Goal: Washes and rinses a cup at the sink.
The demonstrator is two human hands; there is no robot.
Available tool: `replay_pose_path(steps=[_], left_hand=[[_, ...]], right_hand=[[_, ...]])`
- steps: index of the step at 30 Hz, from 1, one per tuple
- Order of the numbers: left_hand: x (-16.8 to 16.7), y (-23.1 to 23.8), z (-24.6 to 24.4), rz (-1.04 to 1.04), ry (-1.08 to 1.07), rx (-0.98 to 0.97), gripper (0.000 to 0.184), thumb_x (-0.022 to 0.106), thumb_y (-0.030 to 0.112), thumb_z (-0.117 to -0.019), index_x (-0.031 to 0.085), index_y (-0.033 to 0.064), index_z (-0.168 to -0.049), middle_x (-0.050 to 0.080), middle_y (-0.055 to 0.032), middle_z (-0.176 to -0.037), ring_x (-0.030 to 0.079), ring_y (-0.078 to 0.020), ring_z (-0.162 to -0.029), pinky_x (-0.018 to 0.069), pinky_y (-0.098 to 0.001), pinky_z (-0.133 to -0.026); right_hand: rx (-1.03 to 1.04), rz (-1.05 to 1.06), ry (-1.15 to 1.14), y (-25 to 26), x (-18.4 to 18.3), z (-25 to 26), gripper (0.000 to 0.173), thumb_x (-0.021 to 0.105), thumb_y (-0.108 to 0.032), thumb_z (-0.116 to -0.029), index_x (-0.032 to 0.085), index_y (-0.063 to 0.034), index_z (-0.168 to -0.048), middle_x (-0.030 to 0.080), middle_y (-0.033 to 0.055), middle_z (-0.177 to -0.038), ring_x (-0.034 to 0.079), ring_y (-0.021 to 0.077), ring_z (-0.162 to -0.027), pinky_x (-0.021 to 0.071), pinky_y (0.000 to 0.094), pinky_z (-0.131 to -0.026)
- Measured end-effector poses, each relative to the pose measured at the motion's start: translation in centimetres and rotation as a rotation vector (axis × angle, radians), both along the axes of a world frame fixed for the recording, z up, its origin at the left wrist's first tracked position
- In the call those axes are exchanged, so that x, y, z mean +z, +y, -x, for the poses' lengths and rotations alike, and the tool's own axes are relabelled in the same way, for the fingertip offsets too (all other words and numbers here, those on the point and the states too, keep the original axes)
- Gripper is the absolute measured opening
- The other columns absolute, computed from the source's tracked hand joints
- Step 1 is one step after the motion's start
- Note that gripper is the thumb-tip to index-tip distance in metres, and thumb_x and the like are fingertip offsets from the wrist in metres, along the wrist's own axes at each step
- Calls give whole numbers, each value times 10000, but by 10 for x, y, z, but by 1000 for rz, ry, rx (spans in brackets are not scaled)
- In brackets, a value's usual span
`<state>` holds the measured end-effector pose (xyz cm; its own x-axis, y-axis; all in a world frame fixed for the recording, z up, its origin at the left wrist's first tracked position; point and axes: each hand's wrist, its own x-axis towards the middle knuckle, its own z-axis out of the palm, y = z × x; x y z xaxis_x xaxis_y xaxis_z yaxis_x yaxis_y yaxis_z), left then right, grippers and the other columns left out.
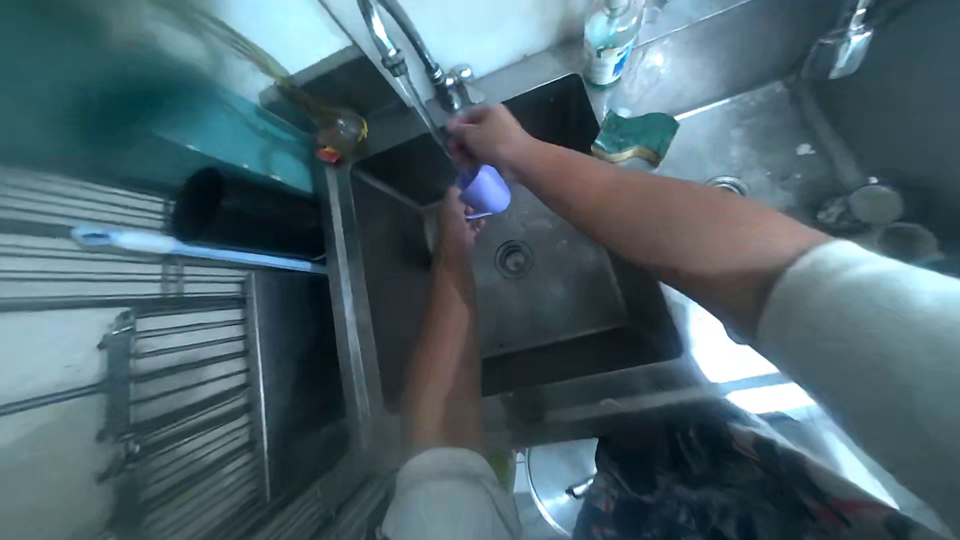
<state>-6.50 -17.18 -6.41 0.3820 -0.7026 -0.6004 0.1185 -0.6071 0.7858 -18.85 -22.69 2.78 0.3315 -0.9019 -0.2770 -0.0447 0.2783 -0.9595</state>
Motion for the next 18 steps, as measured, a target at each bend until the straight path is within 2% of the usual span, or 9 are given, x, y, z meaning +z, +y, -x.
replay_pose_path(steps=[2, 3, 6, 7, 9, 13, 16, 18], left_hand=[[0, 1, 6, -12, 147, 127, 316, 387, 366, -1066, 432, 175, -818, 469, 18, -655, 519, -131, -571, 514, -324, -585], [2, 2, 9, -16, 214, 187, 322, 380, 376, -1065, 405, 191, -803, 448, 24, -638, 499, -130, -555, 503, -326, -583], [-2, 2, 14, -1, 362, 321, 358, 368, 454, -1069, 403, 207, -812, 444, 27, -643, 498, -129, -565, 505, -332, -599], [-3, 1, 15, 5, 390, 342, 360, 367, 463, -1067, 404, 204, -820, 445, 25, -645, 496, -132, -568, 497, -334, -599], [-4, -2, 16, 34, 462, 362, 376, 349, 471, -1073, 394, 197, -818, 422, 21, -638, 486, -144, -572, 493, -347, -606], [-5, -2, 13, 110, 593, 356, 449, 321, 496, -1078, 411, 201, -753, 405, 36, -562, 477, -137, -514, 512, -342, -575], [-1, -1, 13, 107, 626, 392, 445, 303, 503, -1081, 402, 197, -774, 415, 23, -577, 500, -147, -516, 534, -345, -578], [0, -2, 12, 98, 654, 404, 474, 306, 531, -1077, 407, 193, -761, 424, 17, -570, 508, -155, -512, 541, -347, -577]], right_hand=[[93, 20, 134, -26, 8, -32, 276, 528, -156, -1070, 630, 14, -1263, 706, 147, -1034, 698, 195, -819, 591, 368, -763], [117, 36, 212, -33, 12, -45, 275, 539, -195, -1068, 631, 14, -1221, 700, 146, -1018, 702, 198, -811, 595, 368, -740], [138, 101, 395, -42, 21, -54, 446, 561, -375, -1071, 656, 48, -1178, 674, 219, -1180, 681, 318, -1079, 543, 504, -922], [113, 136, 429, -47, 17, -53, 464, 556, -398, -1068, 678, 43, -1144, 679, 224, -1186, 672, 336, -1111, 529, 530, -940], [66, 172, 489, -61, 8, -41, 423, 547, -360, -1066, 689, 25, -1169, 676, 229, -1225, 659, 355, -1156, 517, 563, -971], [-118, 106, 542, -85, -8, -4, 459, 421, -346, -1106, 693, 20, -1156, 675, 214, -1254, 654, 332, -1190, 506, 550, -985], [-205, 23, 527, -93, -22, 12, 449, 442, -342, -1097, 674, 37, -1165, 653, 221, -1276, 639, 331, -1206, 499, 552, -985], [-216, 32, 531, -93, -30, 17, 409, 513, -301, -1070, 666, 64, -1174, 643, 245, -1290, 619, 355, -1230, 480, 567, -1009]])
